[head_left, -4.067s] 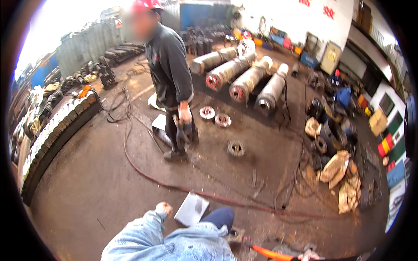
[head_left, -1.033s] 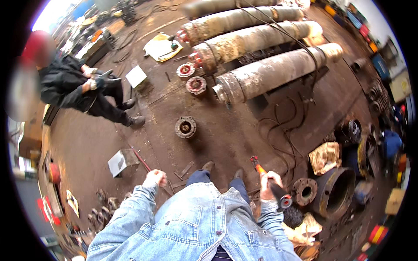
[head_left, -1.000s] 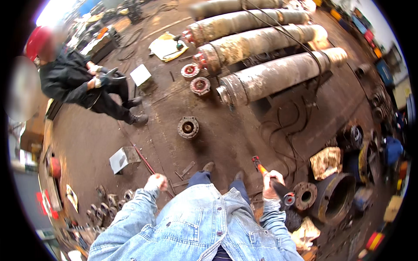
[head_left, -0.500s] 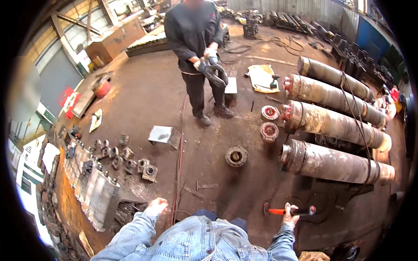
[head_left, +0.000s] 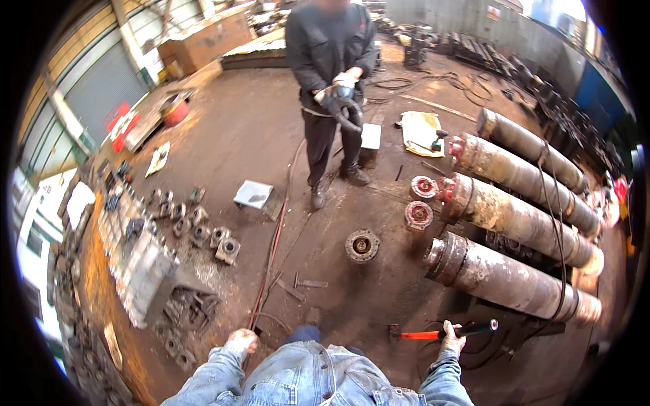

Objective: The person uses a sledgehammer to repeatedly strike a series of cylindrical metal parts arranged on a large circular metal surface. A second person wearing a red helmet is visible nearby, occasionally moving around the workspace. The camera wearer continues the repetitive striking action throughout the clip.

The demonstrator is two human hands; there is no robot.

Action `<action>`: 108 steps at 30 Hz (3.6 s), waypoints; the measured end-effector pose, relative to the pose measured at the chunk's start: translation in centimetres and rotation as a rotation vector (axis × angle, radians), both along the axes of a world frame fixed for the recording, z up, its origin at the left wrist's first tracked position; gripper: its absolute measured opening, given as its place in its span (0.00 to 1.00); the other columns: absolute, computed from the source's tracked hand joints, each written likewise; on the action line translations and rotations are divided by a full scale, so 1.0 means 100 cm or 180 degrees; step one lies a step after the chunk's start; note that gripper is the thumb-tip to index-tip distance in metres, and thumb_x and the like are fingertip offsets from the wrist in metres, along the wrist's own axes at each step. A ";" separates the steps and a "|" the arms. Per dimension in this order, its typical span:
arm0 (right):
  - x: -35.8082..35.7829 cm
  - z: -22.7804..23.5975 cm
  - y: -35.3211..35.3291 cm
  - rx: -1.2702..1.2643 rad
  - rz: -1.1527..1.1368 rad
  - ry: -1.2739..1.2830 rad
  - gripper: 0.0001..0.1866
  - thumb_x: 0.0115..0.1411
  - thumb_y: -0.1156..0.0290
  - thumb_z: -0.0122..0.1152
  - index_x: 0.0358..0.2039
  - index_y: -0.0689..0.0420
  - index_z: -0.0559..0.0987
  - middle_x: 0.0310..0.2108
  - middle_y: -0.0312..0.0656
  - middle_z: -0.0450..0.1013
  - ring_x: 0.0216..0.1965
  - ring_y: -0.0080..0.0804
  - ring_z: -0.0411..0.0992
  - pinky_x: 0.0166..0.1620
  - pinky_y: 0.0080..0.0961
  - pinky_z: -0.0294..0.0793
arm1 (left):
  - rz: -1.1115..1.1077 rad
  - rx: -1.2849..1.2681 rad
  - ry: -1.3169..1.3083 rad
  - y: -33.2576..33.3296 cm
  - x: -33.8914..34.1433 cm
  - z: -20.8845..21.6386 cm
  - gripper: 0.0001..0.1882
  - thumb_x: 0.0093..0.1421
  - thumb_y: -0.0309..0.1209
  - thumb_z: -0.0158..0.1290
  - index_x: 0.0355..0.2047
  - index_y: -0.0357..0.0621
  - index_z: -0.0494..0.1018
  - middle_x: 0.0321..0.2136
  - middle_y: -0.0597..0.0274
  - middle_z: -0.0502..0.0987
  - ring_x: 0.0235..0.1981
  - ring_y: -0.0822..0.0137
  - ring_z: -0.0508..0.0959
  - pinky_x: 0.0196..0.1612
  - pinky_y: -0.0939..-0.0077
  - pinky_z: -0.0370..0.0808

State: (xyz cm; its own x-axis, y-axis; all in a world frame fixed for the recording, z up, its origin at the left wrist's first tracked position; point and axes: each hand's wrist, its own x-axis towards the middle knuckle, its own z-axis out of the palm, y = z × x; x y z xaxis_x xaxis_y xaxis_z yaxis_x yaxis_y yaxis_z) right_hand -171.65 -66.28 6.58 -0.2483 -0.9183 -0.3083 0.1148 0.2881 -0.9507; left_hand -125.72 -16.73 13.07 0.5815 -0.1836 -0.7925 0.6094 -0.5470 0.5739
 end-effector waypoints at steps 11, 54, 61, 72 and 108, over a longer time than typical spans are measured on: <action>-0.004 -0.009 0.013 0.0136 0.0233 0.0519 0.19 0.42 0.74 0.75 0.31 0.58 0.73 0.28 0.33 0.68 0.30 0.25 0.66 0.41 0.25 0.69 | 0.0703 0.0300 0.0152 0.031 -0.057 0.007 0.02 0.58 0.25 0.48 0.31 0.41 0.70 0.23 0.63 0.72 0.19 0.72 0.71 0.16 0.78 0.65; 0.524 0.071 0.156 0.0325 0.4786 0.2928 0.29 0.49 0.47 0.62 0.38 0.61 0.80 0.35 0.47 0.78 0.38 0.39 0.76 0.44 0.32 0.72 | 0.2700 -0.2011 -0.2386 0.140 0.331 0.206 0.34 0.63 0.37 0.50 0.65 0.54 0.47 0.36 0.55 0.78 0.28 0.66 0.79 0.29 0.73 0.79; 0.656 0.029 0.101 0.0049 0.5252 0.3069 0.26 0.49 0.46 0.61 0.33 0.60 0.82 0.27 0.45 0.78 0.33 0.33 0.75 0.40 0.28 0.72 | 0.2827 -0.1950 -0.1404 0.092 0.400 0.153 0.14 0.61 0.34 0.53 0.46 0.45 0.73 0.35 0.59 0.79 0.30 0.66 0.80 0.29 0.71 0.80; 0.980 0.049 -0.016 -0.0739 0.6367 0.3726 0.29 0.49 0.47 0.61 0.38 0.63 0.80 0.36 0.53 0.77 0.43 0.41 0.74 0.48 0.33 0.70 | 0.1573 0.0155 -0.1686 0.011 0.522 0.038 0.19 0.58 0.33 0.55 0.49 0.37 0.72 0.46 0.56 0.76 0.45 0.68 0.76 0.49 0.75 0.72; 1.543 -0.003 -0.028 -0.0517 0.5702 0.3175 0.21 0.53 0.54 0.61 0.23 0.64 0.78 0.18 0.46 0.73 0.21 0.36 0.72 0.26 0.33 0.70 | 0.2482 -0.0429 -0.1069 0.100 1.013 -0.123 0.09 0.59 0.35 0.48 0.27 0.50 0.76 0.19 0.66 0.74 0.21 0.73 0.73 0.24 0.74 0.71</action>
State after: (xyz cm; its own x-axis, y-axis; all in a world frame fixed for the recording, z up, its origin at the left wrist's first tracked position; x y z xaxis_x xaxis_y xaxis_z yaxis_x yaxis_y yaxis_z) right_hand -17.31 -69.03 6.24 0.7714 -0.2777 -0.5726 -0.6024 -0.6087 -0.5163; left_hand -24.39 -6.76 0.75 0.7805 0.2858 -0.5560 0.5692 0.0432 0.8211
